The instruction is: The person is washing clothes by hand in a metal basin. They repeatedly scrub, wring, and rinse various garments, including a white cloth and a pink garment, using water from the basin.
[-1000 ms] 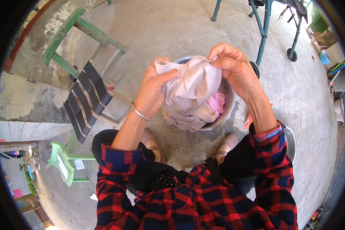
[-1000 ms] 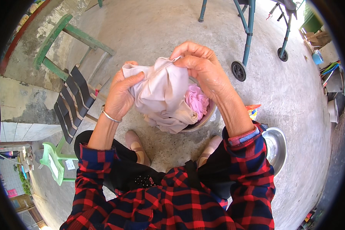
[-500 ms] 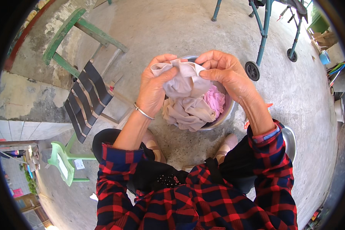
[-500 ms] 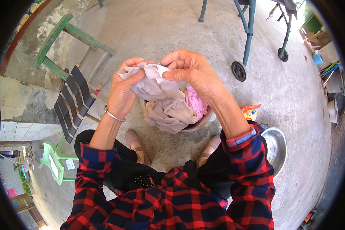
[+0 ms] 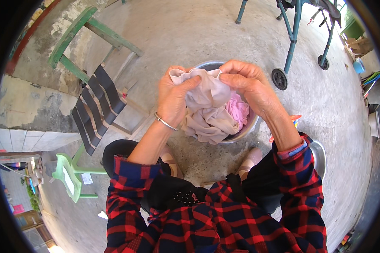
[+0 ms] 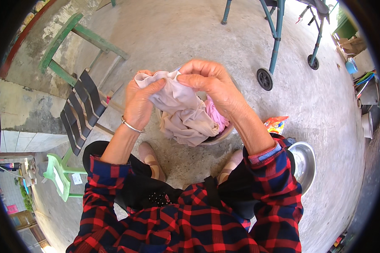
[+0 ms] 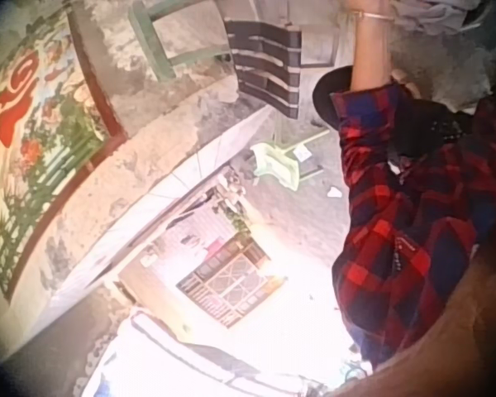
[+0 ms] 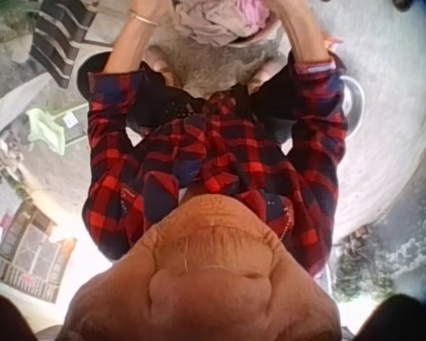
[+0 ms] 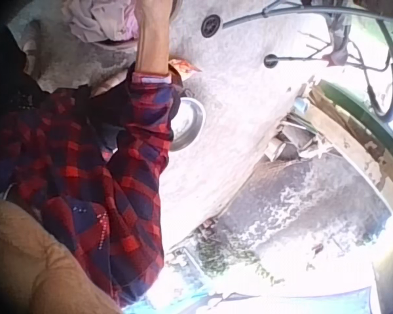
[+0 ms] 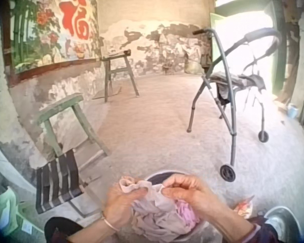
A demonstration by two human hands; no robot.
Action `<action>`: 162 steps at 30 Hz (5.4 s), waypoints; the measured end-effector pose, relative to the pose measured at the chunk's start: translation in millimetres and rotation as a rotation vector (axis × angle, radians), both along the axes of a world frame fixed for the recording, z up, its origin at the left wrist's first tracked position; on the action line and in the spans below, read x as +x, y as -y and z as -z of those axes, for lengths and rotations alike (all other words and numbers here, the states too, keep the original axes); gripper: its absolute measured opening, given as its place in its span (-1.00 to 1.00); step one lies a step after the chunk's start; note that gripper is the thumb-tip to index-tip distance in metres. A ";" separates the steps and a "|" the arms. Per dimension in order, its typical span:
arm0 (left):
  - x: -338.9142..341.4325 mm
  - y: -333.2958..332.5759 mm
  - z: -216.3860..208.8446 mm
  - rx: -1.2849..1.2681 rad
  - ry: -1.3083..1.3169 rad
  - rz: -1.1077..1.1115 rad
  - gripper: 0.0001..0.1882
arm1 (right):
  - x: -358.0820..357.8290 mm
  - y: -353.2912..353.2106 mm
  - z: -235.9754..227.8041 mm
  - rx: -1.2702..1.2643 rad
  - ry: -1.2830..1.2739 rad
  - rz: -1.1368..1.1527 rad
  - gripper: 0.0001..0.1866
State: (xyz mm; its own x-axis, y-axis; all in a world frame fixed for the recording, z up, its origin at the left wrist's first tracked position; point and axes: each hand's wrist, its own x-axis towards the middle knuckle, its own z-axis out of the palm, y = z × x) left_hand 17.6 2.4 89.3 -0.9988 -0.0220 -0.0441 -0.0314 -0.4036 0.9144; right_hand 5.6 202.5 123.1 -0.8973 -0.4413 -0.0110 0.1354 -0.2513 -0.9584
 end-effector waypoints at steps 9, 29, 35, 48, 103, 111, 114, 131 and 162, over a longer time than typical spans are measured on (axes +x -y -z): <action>1.3 1.6 -6.0 0.023 -0.055 0.088 -0.73 | -5.4 -5.0 9.9 0.043 0.221 0.015 -0.79; 1.6 2.2 -12.2 -0.049 0.009 0.267 -0.61 | -3.3 -1.9 13.1 0.192 -0.054 0.345 -0.83; 5.8 -1.0 -19.1 -0.037 0.118 0.457 -0.52 | -3.2 3.8 15.7 0.660 -0.754 0.694 -0.82; 1.3 -2.0 4.0 0.074 0.173 0.356 -0.82 | -2.7 -0.4 15.8 0.066 -0.016 0.168 -0.85; -9.9 -10.5 75.4 0.632 0.238 0.520 -0.64 | 51.4 70.4 51.5 1.027 -1.185 0.471 -0.82; 14.1 -44.3 4.6 0.487 0.402 0.257 -0.65 | 3.2 44.5 53.6 1.038 -0.923 0.622 -0.71; 9.3 -49.1 -4.9 0.490 0.420 0.424 -0.64 | -3.2 19.7 50.8 0.881 -0.649 0.686 -0.63; -2.9 -25.5 40.2 0.117 0.321 0.469 -0.62 | -25.0 -231.8 53.0 0.946 -0.012 0.131 -0.79; -19.3 -45.4 65.0 0.158 0.495 0.419 -0.37 | 46.0 -309.7 402.7 1.917 0.128 0.563 -0.82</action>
